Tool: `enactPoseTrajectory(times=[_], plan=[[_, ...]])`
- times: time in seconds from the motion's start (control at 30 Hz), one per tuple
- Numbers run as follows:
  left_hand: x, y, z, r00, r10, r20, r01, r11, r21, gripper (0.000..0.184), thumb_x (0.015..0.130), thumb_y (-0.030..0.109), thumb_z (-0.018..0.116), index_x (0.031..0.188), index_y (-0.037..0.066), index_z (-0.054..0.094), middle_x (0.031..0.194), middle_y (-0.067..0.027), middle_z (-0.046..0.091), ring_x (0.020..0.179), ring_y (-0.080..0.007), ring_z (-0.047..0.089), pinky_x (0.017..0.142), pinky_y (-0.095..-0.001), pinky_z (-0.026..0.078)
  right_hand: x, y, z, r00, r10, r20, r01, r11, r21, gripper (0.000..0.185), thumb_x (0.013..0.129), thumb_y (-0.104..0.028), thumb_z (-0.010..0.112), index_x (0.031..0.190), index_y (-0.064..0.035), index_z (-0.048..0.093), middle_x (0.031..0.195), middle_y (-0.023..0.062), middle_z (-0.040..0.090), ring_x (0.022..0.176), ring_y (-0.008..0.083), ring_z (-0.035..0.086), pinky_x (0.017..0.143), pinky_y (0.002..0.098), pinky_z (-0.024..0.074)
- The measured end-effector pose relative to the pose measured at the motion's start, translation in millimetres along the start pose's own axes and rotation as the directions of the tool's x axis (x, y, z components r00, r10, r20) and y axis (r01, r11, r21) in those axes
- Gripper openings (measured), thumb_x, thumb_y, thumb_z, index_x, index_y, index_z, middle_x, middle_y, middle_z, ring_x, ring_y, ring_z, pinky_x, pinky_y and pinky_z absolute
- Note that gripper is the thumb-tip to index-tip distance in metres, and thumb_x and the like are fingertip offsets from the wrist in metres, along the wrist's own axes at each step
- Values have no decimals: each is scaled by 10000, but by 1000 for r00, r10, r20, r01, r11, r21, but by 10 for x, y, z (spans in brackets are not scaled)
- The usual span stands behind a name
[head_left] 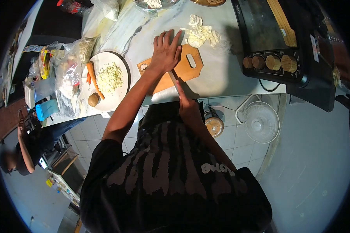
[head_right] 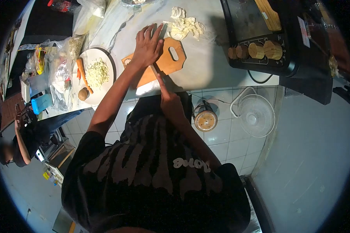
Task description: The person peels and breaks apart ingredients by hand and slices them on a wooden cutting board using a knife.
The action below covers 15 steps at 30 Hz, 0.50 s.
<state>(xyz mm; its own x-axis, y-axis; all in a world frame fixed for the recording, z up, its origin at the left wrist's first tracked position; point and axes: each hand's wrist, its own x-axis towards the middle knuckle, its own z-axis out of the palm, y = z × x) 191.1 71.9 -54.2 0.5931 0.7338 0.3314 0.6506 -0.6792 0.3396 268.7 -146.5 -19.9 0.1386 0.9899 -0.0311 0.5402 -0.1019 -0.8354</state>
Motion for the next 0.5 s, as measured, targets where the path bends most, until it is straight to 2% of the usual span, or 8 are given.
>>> enactPoseTrajectory(times=[0.07,0.13,0.2,0.33,0.4,0.43,0.47,0.5], plan=[[29,-15,56,999,32,3,-31,998,-50,541,1000,288,468,1507,117,384,1433,-233,432,1303,-428,397,1099,-630,249,25,56,40,1000,-22,-22,22,1000,-4,642,929,37,506,1535,-120,366,662,246,573,611,415,630,557,494,496],[30,-39,53,998,55,-7,-55,998,-40,524,992,257,496,1488,112,409,1414,-219,455,1285,-418,415,1099,-585,287,23,83,-3,998,-45,-46,45,999,-15,650,920,52,510,1534,-108,370,643,235,560,577,394,621,542,481,489],[13,-68,7,999,46,-5,-46,994,-98,517,986,233,508,1481,111,420,1402,-218,468,1273,-419,423,1095,-556,309,1,91,-26,998,-1,57,5,998,-66,620,949,42,488,1537,-107,357,929,295,640,762,462,642,686,469,538],[-3,-95,-110,999,25,24,-20,985,-169,504,975,167,531,1464,89,435,1360,-211,511,1242,-402,452,1080,-473,366,8,128,-21,992,-129,9,129,978,-166,671,904,75,507,1537,-97,365,937,287,642,754,419,656,678,451,541],[-3,-110,-189,1000,-11,2,12,969,-246,464,977,162,529,1428,69,470,1321,-210,539,1215,-391,479,1062,-464,381,17,137,-21,976,-215,-23,204,951,-232,781,803,116,534,1538,-98,379,632,134,467,529,285,534,546,395,498],[-33,-111,-247,999,-51,-15,43,946,-322,428,979,156,526,1392,49,504,1283,-209,566,1187,-381,505,1044,-454,397,5,128,-30,976,-215,-18,205,951,-230,781,803,116,534,1538,-98,379,632,134,467,529,285,534,546,395,498],[-120,-120,-304,998,-57,-16,49,947,-319,428,979,156,526,1392,49,504,1283,-209,566,1187,-381,505,1044,-454,397,-2,119,-42,980,-198,-5,191,949,-250,784,803,116,529,1540,-103,376,641,135,482,536,283,540,553,396,501],[-237,-135,-364,961,-248,-121,186,907,-377,351,973,133,535,1307,29,551,1218,-199,590,1140,-370,531,1027,-443,407,23,108,-51,983,-184,5,178,946,-270,786,803,116,525,1542,-108,374,650,136,496,542,282,546,559,397,504]])
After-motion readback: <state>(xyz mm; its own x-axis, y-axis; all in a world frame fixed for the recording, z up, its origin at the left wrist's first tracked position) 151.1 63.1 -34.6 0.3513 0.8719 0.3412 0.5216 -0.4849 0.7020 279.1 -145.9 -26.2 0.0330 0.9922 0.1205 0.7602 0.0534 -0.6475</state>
